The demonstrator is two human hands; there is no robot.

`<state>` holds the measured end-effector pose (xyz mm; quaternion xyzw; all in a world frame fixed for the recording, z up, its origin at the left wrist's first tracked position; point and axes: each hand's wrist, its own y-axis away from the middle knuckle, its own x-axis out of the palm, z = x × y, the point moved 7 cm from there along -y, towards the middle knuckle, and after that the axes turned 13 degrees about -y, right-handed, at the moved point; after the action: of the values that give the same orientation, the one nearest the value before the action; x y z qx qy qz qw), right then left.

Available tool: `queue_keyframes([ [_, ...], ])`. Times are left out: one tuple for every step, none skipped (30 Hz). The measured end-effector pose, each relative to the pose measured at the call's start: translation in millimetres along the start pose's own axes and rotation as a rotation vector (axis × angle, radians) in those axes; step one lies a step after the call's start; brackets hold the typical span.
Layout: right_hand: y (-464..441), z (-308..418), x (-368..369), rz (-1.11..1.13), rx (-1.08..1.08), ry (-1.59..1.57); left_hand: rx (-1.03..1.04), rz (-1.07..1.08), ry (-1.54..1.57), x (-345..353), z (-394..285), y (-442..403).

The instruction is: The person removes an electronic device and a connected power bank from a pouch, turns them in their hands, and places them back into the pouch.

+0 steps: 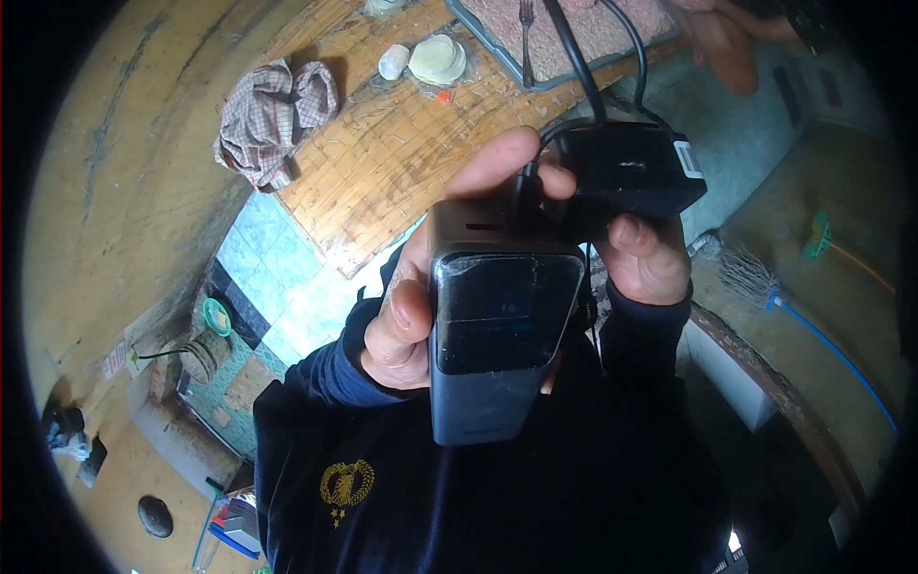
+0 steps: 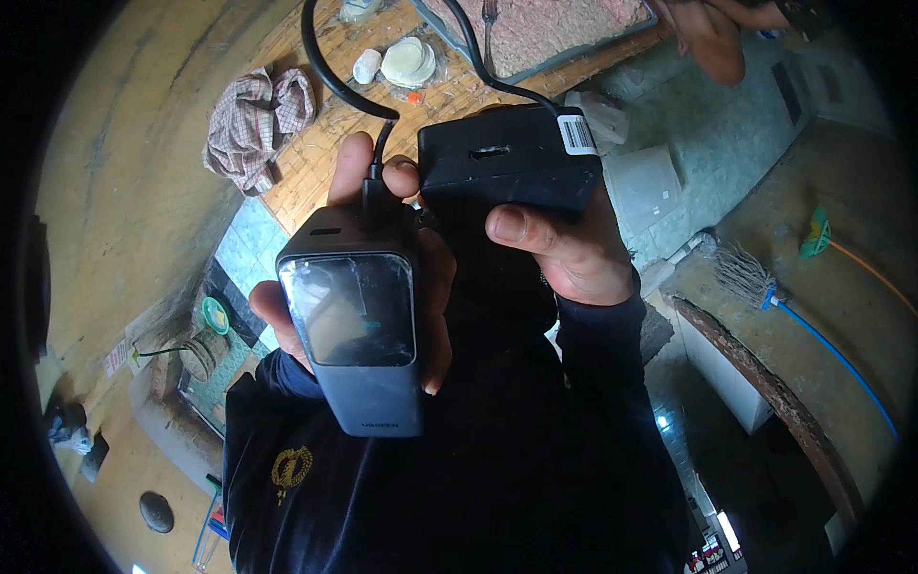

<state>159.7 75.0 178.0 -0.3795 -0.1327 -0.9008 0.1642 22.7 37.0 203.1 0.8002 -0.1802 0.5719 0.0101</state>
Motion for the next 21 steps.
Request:
queue_keyframes([
  [0.4,0.6,-0.8,0.002,-0.017,0.016,0.021,0.046,-0.004,0.9,-0.3,-1.4],
  [-0.1,1.1,-1.0,0.000,-0.024,0.021,0.031,0.069,-0.006,2.8,-0.6,-1.5],
  [0.3,1.2,-0.5,-0.001,-0.027,0.021,0.041,0.093,-0.009,4.6,-1.0,-1.6],
  [0.0,1.7,0.1,-0.002,-0.034,0.019,0.027,0.055,-0.003,5.0,-0.6,-1.2],
  [-0.1,1.1,0.3,-0.005,-0.035,0.018,0.019,0.036,0.000,5.8,-2.2,-1.0],
  [-0.2,1.3,1.3,-0.006,-0.036,0.014,0.012,0.017,0.003,6.7,-3.9,-0.9],
  [0.3,0.8,1.2,-0.009,-0.036,0.014,-0.048,-0.018,-0.137,5.2,-5.4,0.0],
  [-0.2,1.6,1.5,-0.009,-0.041,0.013,-0.077,-0.036,-0.207,4.0,-4.9,0.7],
  [-0.4,1.9,1.7,-0.010,-0.043,0.011,-0.107,-0.052,-0.277,2.8,-4.4,1.4],
  [0.1,1.7,2.7,-0.013,-0.051,0.005,-0.102,-0.061,-0.275,2.1,-4.4,2.0],
  [-0.2,0.7,1.8,-0.010,-0.052,0.000,-0.100,-0.066,-0.274,1.4,-4.8,2.2],
  [-0.4,-0.2,0.8,-0.008,-0.052,-0.006,-0.098,-0.070,-0.274,0.6,-5.2,2.5],
  [-0.7,-0.7,0.3,-0.003,-0.053,-0.016,-0.107,-0.054,-0.275,0.4,-5.6,2.2],
  [-0.7,-0.6,1.0,-0.003,-0.053,-0.016,-0.111,-0.046,-0.275,0.7,-5.7,2.1],
  [-0.9,-0.8,2.3,-0.008,-0.049,-0.025,-0.115,-0.038,-0.276,0.9,-5.7,2.0],
  [-1.3,-0.8,3.3,-0.014,-0.045,-0.034,-0.123,-0.043,-0.282,1.0,-5.8,2.0],
  [-1.9,-0.4,4.0,-0.013,-0.045,-0.034,-0.126,-0.045,-0.285,0.5,-4.6,1.8],
  [-2.4,0.6,5.0,-0.006,-0.050,-0.022,-0.130,-0.047,-0.288,0.0,-3.3,1.7],
  [-2.6,1.2,5.7,0.002,-0.055,-0.010,-0.072,-0.014,-0.141,1.9,-1.6,0.5],
  [-2.3,0.9,5.0,0.002,-0.055,-0.010,-0.042,0.002,-0.068,3.1,-2.4,0.4],
  [-2.0,-0.1,3.4,-0.007,-0.049,-0.005,-0.013,0.020,0.006,4.3,-3.1,0.4],
])
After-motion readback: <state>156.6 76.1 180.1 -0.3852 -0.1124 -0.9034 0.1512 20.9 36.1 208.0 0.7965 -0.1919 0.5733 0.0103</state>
